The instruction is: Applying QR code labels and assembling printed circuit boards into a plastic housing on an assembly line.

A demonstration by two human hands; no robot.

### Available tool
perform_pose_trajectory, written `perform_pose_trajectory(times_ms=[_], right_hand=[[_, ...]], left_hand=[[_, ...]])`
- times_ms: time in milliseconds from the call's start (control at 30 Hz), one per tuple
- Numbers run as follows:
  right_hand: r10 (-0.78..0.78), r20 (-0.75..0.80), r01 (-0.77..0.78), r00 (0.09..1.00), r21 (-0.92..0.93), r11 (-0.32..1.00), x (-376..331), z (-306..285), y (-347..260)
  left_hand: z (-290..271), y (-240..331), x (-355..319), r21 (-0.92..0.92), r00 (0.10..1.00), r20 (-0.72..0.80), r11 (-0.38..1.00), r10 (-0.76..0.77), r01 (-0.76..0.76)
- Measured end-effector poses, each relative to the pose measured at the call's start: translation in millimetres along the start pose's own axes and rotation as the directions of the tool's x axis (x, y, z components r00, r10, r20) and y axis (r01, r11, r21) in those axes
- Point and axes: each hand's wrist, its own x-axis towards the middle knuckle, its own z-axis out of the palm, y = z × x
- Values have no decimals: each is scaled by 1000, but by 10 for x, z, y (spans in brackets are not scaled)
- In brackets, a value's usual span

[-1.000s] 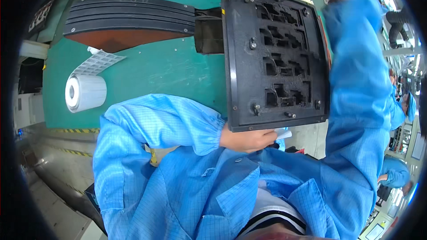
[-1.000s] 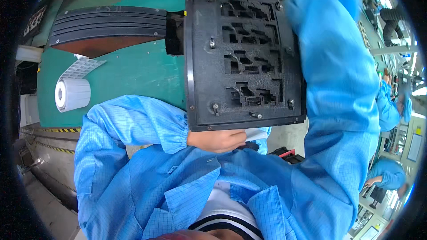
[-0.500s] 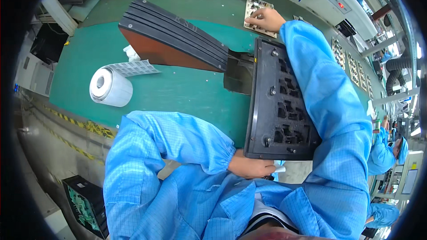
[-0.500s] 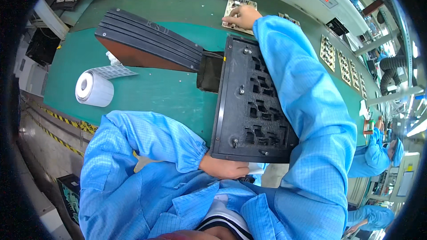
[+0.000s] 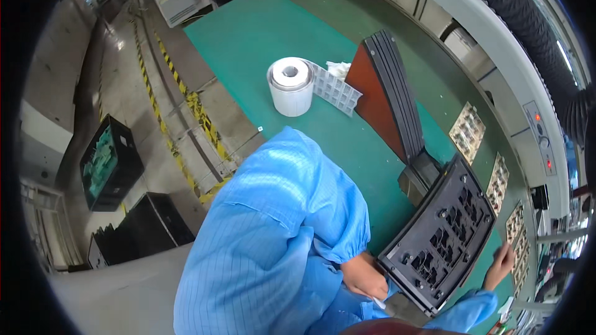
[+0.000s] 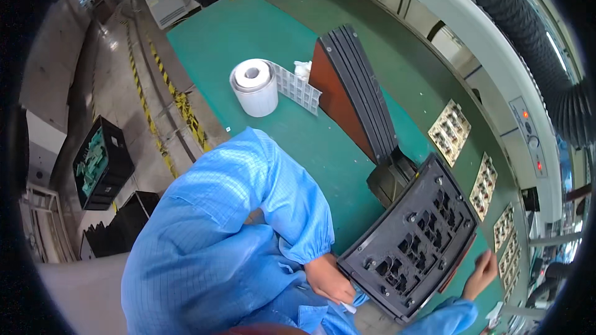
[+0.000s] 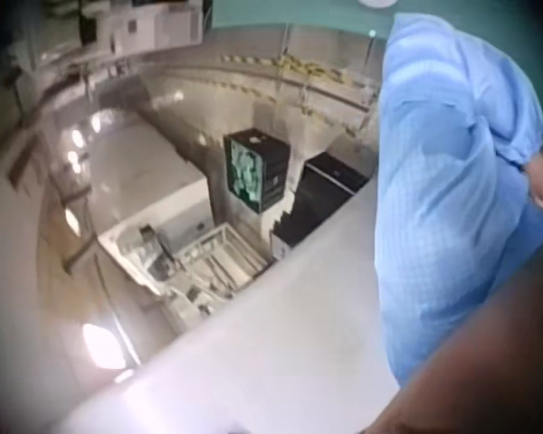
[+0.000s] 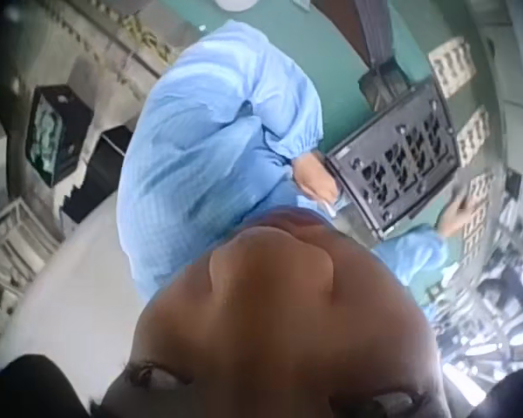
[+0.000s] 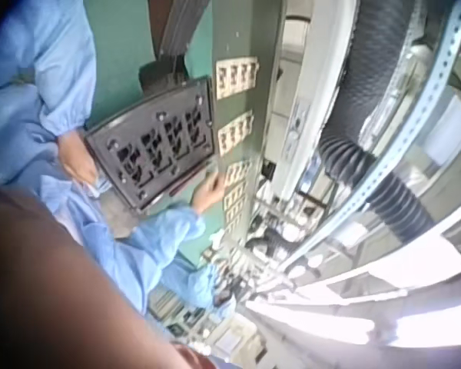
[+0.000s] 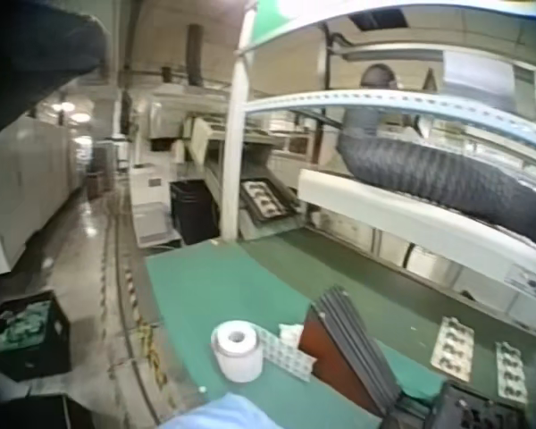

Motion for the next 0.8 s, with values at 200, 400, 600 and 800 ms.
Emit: perform_pose_trajectory(times_ms=[200, 400, 600, 800], right_hand=[[680, -505, -298, 532, 640, 708, -524, 18, 1420], [375, -300, -280, 877, 314, 907, -653, -97, 2110], [362, -585, -159, 726, 369, 916, -790, -128, 2440], [276, -478, -151, 834, 285, 947, -834, -246, 2603]], left_hand=[[7, 6, 27, -30, 998, -21, 998, -54, 53], [-52, -48, 20, -51, 998, 30, 997, -59, 61], [-44, 16, 20, -57, 996, 40, 995, -84, 86], [-31, 6, -8, -38, 996, 31, 995, -89, 90]])
